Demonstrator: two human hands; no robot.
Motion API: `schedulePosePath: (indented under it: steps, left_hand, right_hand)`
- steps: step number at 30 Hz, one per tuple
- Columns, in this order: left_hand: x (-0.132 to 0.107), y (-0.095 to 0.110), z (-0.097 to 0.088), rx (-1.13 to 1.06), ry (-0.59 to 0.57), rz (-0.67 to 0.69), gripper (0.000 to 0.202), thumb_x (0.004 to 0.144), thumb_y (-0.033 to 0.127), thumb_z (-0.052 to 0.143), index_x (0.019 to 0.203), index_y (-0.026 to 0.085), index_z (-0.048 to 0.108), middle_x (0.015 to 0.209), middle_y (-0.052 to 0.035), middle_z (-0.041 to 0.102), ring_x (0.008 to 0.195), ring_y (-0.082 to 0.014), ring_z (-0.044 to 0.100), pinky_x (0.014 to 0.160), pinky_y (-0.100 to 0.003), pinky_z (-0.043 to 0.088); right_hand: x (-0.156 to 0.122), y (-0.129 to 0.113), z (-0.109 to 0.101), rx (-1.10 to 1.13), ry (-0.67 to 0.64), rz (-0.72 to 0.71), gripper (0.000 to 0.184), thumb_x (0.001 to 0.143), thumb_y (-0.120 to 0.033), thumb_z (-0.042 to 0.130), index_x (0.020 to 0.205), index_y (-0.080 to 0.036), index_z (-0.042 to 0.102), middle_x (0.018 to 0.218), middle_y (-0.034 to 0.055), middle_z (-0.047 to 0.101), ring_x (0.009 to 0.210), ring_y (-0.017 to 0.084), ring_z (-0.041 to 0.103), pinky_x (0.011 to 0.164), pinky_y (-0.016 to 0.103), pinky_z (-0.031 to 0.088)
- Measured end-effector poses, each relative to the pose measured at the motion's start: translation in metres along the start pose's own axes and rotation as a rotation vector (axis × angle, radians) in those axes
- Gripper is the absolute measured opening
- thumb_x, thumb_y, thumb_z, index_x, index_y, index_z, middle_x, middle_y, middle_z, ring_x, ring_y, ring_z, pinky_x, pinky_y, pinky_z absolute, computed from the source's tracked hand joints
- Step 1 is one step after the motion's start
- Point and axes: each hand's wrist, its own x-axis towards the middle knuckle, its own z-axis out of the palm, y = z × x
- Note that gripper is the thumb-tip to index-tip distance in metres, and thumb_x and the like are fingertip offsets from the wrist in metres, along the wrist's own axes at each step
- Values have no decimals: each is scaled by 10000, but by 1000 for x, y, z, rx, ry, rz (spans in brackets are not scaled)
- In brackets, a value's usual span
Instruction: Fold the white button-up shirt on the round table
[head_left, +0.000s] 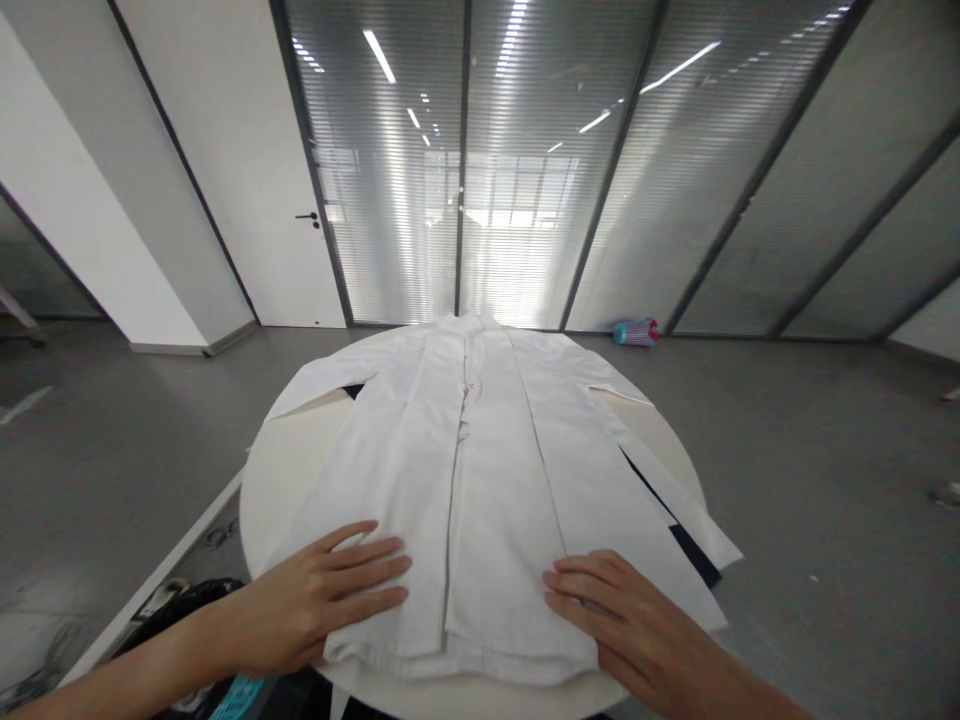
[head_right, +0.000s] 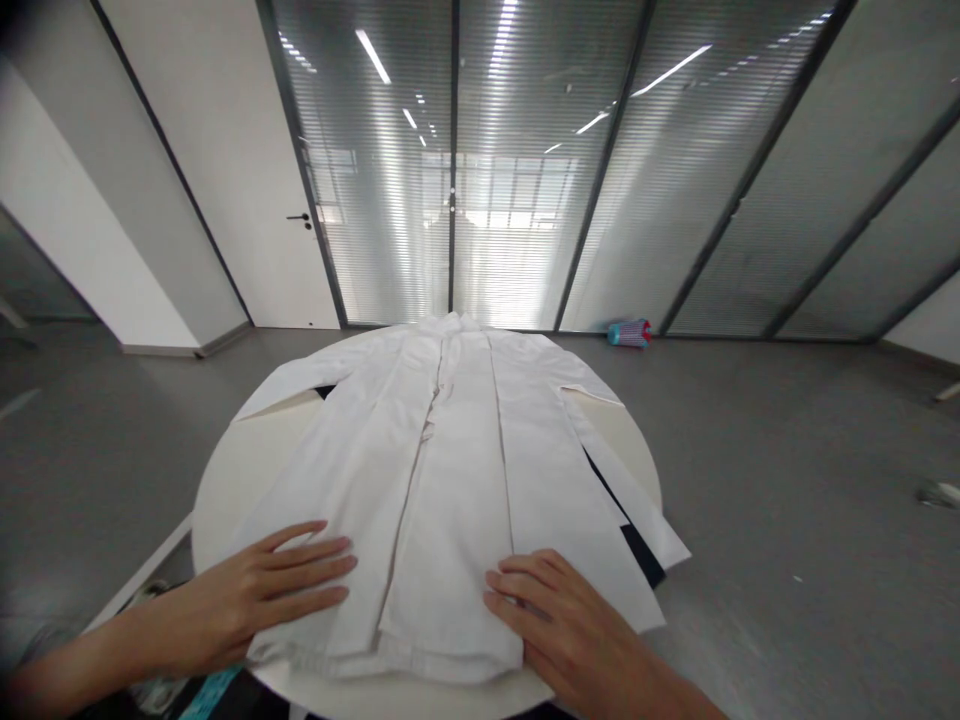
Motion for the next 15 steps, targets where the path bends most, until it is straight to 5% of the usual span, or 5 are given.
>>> schedulePosePath:
  steps: [7, 12, 15]
  left_hand:
    - [-11, 1, 5, -40, 1, -48, 655, 950, 164, 498, 1559, 278, 286, 1551, -61, 411, 1452, -253, 344, 1208, -481, 276]
    - [-13, -15, 9, -75, 128, -226, 660, 965, 225, 516, 1569, 293, 257, 1581, -68, 359, 1461, -269, 322, 1184, -475, 327]
    - [-5, -28, 13, -44, 101, -242, 704, 951, 248, 530, 1581, 276, 216, 1604, -81, 305, 1482, -288, 269, 1203, -527, 256]
  right_hand:
    - [1, -1, 2, 22, 18, 66, 498, 874, -50, 456, 1323, -210, 600, 1249, 104, 679, 1154, 200, 619, 988, 364, 512]
    - [13, 8, -3, -14, 16, 128, 425, 902, -130, 532, 1311, -214, 613, 1280, 125, 652, 1177, 240, 604, 983, 425, 518]
    - [20, 21, -2, -39, -47, 68, 452, 882, -115, 548, 1321, -202, 609, 1327, 135, 628, 1230, 259, 576, 1004, 464, 496]
